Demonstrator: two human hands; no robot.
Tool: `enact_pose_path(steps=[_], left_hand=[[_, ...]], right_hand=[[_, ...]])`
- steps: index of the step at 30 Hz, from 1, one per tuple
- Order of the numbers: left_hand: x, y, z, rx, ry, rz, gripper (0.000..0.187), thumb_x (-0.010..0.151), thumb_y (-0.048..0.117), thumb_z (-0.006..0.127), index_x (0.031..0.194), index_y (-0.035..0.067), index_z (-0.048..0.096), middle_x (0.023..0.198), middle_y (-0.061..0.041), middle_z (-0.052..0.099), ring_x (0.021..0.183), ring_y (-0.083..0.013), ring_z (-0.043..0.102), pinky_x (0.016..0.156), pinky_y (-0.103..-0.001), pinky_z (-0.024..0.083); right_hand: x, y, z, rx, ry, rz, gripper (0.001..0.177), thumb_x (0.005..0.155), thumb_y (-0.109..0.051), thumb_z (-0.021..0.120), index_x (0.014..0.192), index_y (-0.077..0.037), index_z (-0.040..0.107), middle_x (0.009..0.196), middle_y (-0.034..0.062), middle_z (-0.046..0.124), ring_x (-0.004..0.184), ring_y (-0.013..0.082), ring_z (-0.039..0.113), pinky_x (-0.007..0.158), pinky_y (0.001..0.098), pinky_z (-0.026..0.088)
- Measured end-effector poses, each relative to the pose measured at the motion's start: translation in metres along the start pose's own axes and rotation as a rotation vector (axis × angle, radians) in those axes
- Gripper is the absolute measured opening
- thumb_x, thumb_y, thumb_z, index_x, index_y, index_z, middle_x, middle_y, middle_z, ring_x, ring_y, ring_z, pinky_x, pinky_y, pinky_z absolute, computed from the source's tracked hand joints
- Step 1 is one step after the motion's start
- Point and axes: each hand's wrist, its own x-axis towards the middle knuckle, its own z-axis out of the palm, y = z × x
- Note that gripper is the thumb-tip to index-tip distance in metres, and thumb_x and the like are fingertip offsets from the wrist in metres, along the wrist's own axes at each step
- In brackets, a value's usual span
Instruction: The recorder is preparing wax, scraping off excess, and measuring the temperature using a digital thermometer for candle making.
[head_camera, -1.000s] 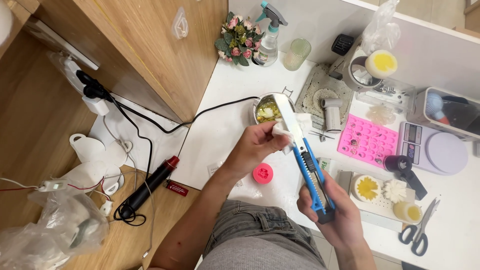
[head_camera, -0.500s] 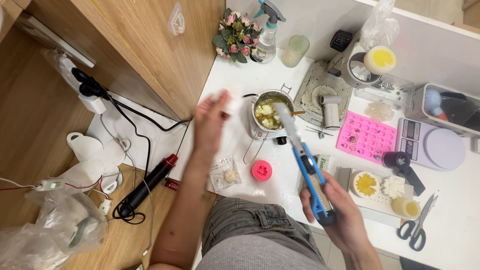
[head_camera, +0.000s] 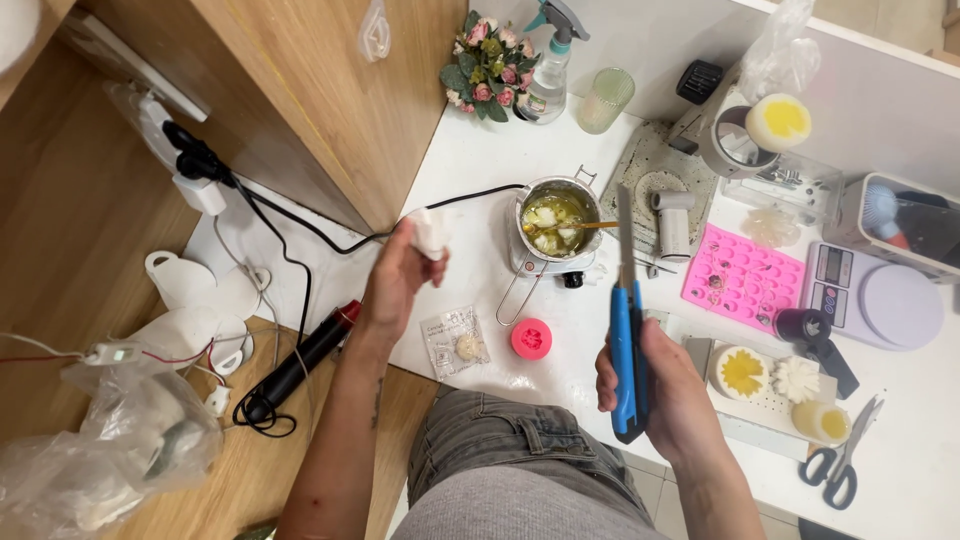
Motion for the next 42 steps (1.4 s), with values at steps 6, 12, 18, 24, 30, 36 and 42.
enact_pose_path(steps=[6,12,18,24,30,36,42], left_hand=[[0.000,-0.009,0.002,-0.075,-0.091,-0.046,0.026,0.096,0.015,0.060,0.117,0.002,0.068,0.076,0.000,0.062,0.069,-0.0101,0.061,0.065,-0.025,0.051],[0.003,-0.021,-0.005,0.171,-0.046,-0.011,0.025,0.090,0.006,0.066,0.113,0.005,0.074,0.077,-0.001,0.070,0.066,-0.0065,0.061,0.059,-0.021,0.047],[0.006,-0.033,-0.019,0.139,-0.039,0.041,0.022,0.087,0.000,0.067,0.108,-0.001,0.074,0.074,-0.006,0.070,0.063,-0.0078,0.064,0.055,-0.023,0.049],[-0.008,-0.023,-0.036,0.212,0.003,-0.063,0.019,0.088,0.006,0.077,0.103,-0.005,0.074,0.074,-0.010,0.074,0.058,-0.0114,0.067,0.052,-0.024,0.051],[-0.017,-0.076,-0.101,0.343,0.199,-0.108,0.035,0.101,0.025,0.069,0.119,-0.005,0.071,0.084,-0.011,0.074,0.069,-0.0137,0.070,0.065,-0.026,0.055],[-0.016,-0.098,-0.117,0.588,0.222,-0.213,0.060,0.100,0.028,0.069,0.156,0.014,0.055,0.115,-0.027,0.071,0.084,-0.0162,0.062,0.081,-0.030,0.049],[-0.029,-0.088,-0.129,0.863,0.195,0.186,0.061,0.092,0.021,0.074,0.147,0.004,0.054,0.148,-0.020,0.053,0.111,-0.0269,0.064,0.083,-0.033,0.055]], right_hand=[[0.011,0.003,0.007,-0.136,0.019,0.015,0.028,0.106,-0.029,0.052,0.101,-0.001,0.056,0.073,0.0114,0.061,0.056,0.0177,0.058,0.053,0.0330,0.052],[0.016,0.009,0.015,-0.104,-0.071,0.035,0.032,0.097,-0.013,0.054,0.127,-0.001,0.053,0.093,0.0137,0.068,0.075,0.0199,0.068,0.071,0.0402,0.062],[0.011,0.012,0.016,-0.079,-0.163,0.124,0.064,0.087,0.005,0.060,0.148,-0.002,0.039,0.109,0.0161,0.069,0.096,0.0246,0.070,0.087,0.0393,0.059],[0.024,0.014,0.054,-0.093,-0.190,0.185,0.067,0.089,0.000,0.059,0.151,-0.003,0.036,0.110,0.0142,0.069,0.100,0.0275,0.072,0.093,0.0418,0.061],[0.097,0.116,0.085,-0.082,-0.148,0.470,0.047,0.107,-0.029,0.056,0.141,0.002,0.047,0.088,0.0080,0.063,0.066,0.0182,0.061,0.051,0.0352,0.054],[0.162,0.201,0.103,-0.020,0.008,0.439,0.044,0.101,-0.012,0.049,0.144,-0.011,0.042,0.086,0.0094,0.060,0.065,0.0183,0.058,0.052,0.0368,0.054],[0.226,0.271,0.111,-0.310,0.064,0.201,0.081,0.090,-0.002,0.060,0.160,-0.010,0.020,0.111,0.0212,0.058,0.087,0.0269,0.055,0.068,0.0422,0.049]])
